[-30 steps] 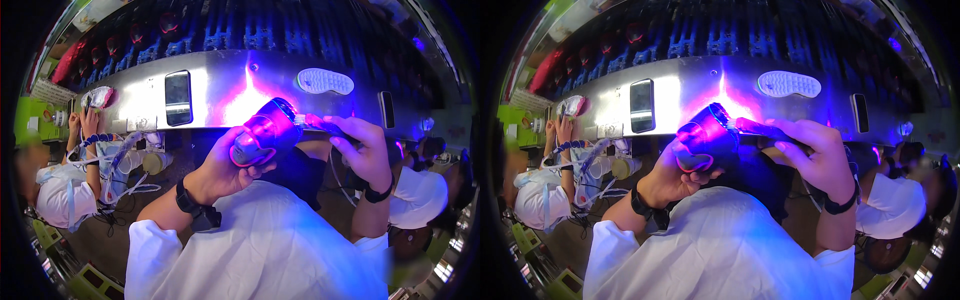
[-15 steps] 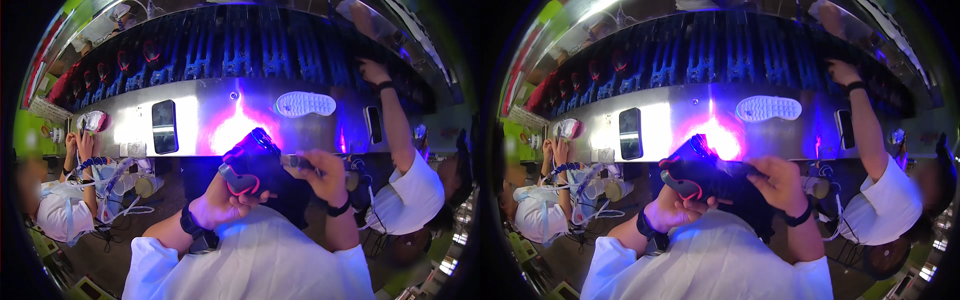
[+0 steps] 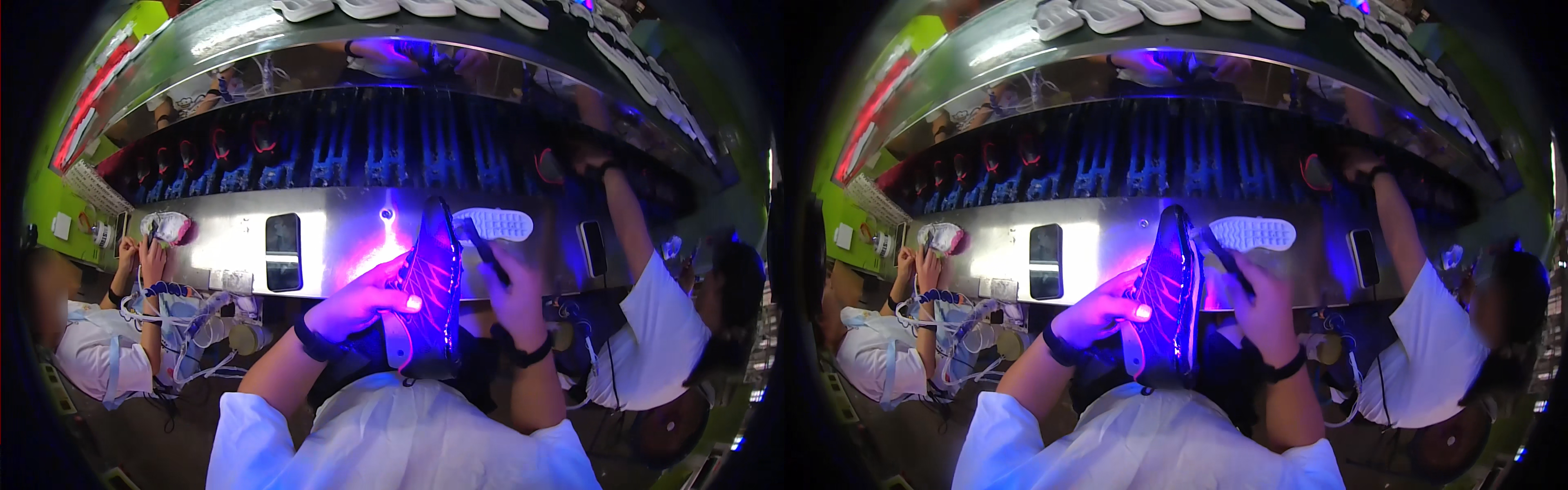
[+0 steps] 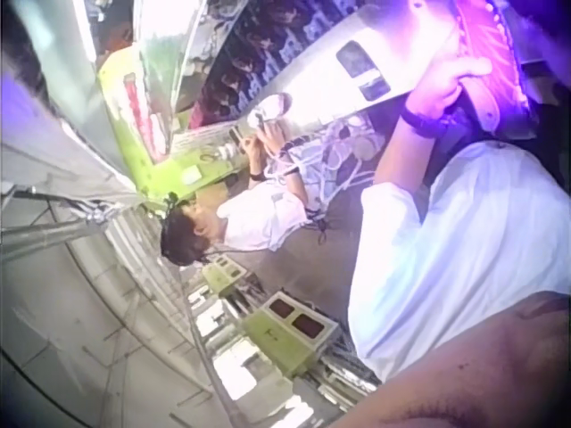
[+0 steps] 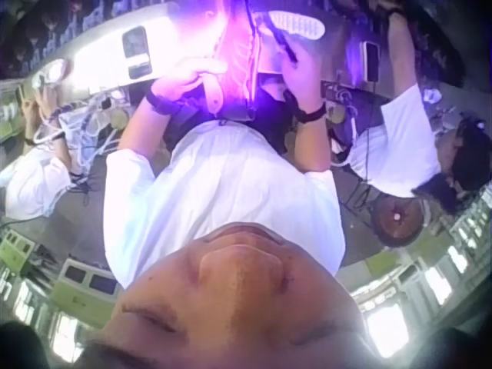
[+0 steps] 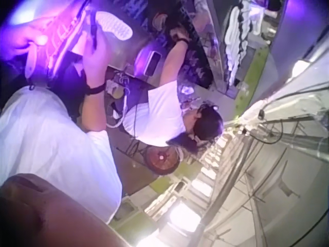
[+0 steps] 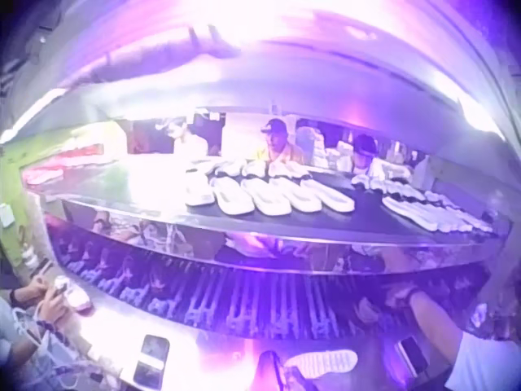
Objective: Apply adhesive or primer to the upper and sole contact points of shoes on a production line using a small brush.
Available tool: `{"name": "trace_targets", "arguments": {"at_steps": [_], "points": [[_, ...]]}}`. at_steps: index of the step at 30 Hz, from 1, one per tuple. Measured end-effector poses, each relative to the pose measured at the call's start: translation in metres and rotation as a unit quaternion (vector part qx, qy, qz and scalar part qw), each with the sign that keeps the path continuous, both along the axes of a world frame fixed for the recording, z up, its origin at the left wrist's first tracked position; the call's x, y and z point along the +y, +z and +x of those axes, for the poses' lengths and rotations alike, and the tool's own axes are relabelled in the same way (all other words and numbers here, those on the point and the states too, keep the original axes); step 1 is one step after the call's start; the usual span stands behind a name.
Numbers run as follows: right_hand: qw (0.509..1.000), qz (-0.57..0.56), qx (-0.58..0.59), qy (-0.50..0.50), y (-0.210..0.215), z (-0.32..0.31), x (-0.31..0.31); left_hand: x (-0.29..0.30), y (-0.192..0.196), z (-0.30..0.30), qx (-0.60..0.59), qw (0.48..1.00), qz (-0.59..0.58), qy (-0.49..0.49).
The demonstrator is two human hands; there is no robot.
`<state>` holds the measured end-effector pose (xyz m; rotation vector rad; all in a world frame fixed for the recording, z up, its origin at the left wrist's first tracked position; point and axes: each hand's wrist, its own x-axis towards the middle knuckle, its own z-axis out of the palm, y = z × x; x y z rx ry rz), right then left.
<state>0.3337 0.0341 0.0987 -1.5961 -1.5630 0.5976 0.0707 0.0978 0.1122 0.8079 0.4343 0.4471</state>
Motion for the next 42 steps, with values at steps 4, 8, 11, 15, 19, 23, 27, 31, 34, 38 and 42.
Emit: {"name": "trace_targets", "arguments": {"at_steps": [4,8,11,15,19,23,27,31,34,38,42], "points": [[0.997,-0.022,0.046,0.057,-0.006,-0.028,-0.051,0.005,-0.001,-0.028,0.029,0.992,0.116,0.051],[0.991,-0.090,0.052,0.078,-0.002,-0.020,-0.071,0.001,-0.004,-0.040,0.111,0.930,0.318,0.147],[0.985,-0.114,0.127,0.012,0.001,0.000,-0.075,-0.006,0.022,-0.036,0.289,0.785,0.510,0.202],[0.964,-0.127,0.230,-0.044,0.018,0.014,-0.087,-0.002,-0.001,-0.030,0.306,0.561,0.722,0.266],[0.974,-0.098,0.200,-0.032,0.032,0.027,-0.096,0.006,-0.014,-0.016,0.259,0.476,0.807,0.235],[0.990,-0.064,0.122,-0.009,0.033,0.045,-0.101,0.007,-0.018,0.002,0.211,0.414,0.853,0.239],[0.995,-0.052,0.086,0.015,0.053,0.057,-0.094,0.007,-0.010,0.016,0.157,0.389,0.879,0.226],[0.999,-0.026,0.033,0.031,0.064,0.067,-0.087,0.002,0.003,0.030,0.148,0.372,0.893,0.206],[0.998,-0.023,0.035,0.037,0.068,0.068,-0.081,0.000,0.010,0.033,0.149,0.344,0.907,0.193],[0.998,-0.021,0.020,0.052,0.059,0.080,-0.085,0.002,0.011,0.040,0.140,0.355,0.908,0.171],[0.997,-0.031,0.029,0.069,0.055,0.088,-0.093,0.001,0.010,0.047,0.140,0.373,0.904,0.157]]}}
